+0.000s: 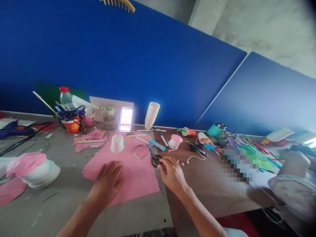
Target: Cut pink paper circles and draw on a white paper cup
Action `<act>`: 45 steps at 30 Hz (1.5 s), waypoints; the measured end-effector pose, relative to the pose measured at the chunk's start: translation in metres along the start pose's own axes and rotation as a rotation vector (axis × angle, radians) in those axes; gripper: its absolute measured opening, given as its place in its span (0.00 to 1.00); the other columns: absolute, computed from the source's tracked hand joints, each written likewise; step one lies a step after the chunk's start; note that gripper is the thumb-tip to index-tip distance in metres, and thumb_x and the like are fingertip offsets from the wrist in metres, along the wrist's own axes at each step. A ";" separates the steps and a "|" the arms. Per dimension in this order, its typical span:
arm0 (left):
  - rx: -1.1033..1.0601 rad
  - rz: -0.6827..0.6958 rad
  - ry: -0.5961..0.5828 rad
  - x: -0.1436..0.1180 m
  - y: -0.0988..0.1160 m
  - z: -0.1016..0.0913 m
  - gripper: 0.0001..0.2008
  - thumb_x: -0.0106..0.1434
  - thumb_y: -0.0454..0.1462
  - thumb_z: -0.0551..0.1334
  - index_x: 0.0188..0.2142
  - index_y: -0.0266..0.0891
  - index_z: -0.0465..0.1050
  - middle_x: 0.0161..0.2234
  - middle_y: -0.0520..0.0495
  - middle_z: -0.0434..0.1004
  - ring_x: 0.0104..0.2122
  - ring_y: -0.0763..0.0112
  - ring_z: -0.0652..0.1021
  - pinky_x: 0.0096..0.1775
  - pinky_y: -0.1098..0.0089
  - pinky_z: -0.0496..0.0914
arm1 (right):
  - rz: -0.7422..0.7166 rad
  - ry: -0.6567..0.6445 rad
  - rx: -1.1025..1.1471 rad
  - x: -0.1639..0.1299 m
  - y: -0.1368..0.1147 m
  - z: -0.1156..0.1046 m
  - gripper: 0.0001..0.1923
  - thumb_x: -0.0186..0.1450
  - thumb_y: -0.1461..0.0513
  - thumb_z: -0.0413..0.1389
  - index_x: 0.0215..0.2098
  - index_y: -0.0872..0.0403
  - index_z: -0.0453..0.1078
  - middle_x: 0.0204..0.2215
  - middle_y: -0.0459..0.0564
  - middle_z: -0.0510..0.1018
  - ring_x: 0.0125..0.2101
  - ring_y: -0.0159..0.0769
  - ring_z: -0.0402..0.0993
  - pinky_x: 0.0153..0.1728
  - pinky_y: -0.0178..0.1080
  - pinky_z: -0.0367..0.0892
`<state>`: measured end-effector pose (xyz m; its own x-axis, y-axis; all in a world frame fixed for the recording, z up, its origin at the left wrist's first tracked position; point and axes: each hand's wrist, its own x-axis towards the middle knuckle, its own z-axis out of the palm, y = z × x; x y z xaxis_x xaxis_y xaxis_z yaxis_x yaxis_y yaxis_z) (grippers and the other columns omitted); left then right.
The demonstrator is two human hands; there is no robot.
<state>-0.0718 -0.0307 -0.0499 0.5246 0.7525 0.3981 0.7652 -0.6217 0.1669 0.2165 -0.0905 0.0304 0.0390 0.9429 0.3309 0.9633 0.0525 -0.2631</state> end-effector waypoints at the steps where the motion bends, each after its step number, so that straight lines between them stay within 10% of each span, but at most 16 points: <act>1: 0.001 -0.001 0.002 0.000 0.000 0.000 0.16 0.66 0.40 0.55 0.51 0.42 0.74 0.57 0.40 0.74 0.59 0.52 0.70 0.60 0.48 0.62 | 0.004 -0.006 -0.010 0.006 -0.002 0.005 0.09 0.65 0.65 0.56 0.43 0.52 0.74 0.43 0.53 0.79 0.44 0.43 0.74 0.46 0.41 0.67; 9: 0.043 0.003 -0.007 -0.001 -0.004 0.004 0.17 0.66 0.41 0.55 0.52 0.43 0.75 0.59 0.41 0.73 0.59 0.52 0.70 0.59 0.49 0.63 | 0.098 -0.194 -0.255 0.037 -0.005 0.041 0.08 0.65 0.65 0.56 0.41 0.51 0.75 0.42 0.56 0.81 0.44 0.47 0.77 0.42 0.44 0.69; 26: 0.077 -0.005 -0.050 -0.002 -0.003 0.004 0.18 0.67 0.40 0.55 0.53 0.41 0.74 0.60 0.41 0.72 0.60 0.50 0.70 0.60 0.47 0.63 | 0.145 -0.260 -0.209 0.032 -0.008 0.026 0.12 0.68 0.62 0.52 0.44 0.53 0.76 0.45 0.57 0.78 0.43 0.47 0.77 0.44 0.43 0.68; 39: -0.083 -0.050 0.003 -0.001 -0.001 0.003 0.16 0.66 0.38 0.56 0.50 0.42 0.75 0.58 0.40 0.73 0.59 0.50 0.71 0.60 0.45 0.63 | -0.242 -0.230 -0.099 0.046 -0.046 0.069 0.12 0.67 0.69 0.51 0.38 0.54 0.76 0.38 0.52 0.78 0.43 0.42 0.71 0.50 0.45 0.62; 45: -0.467 -0.347 0.241 0.004 -0.014 -0.005 0.17 0.69 0.41 0.51 0.49 0.39 0.73 0.52 0.39 0.78 0.53 0.58 0.77 0.55 0.55 0.71 | -0.556 -0.188 0.004 0.008 -0.068 0.062 0.07 0.65 0.67 0.56 0.38 0.51 0.74 0.36 0.48 0.76 0.43 0.39 0.68 0.59 0.46 0.54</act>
<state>-0.0825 -0.0201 -0.0460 0.1350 0.8912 0.4331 0.6034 -0.4206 0.6775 0.1349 -0.0662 -0.0051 -0.5196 0.8157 0.2542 0.8248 0.5566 -0.1000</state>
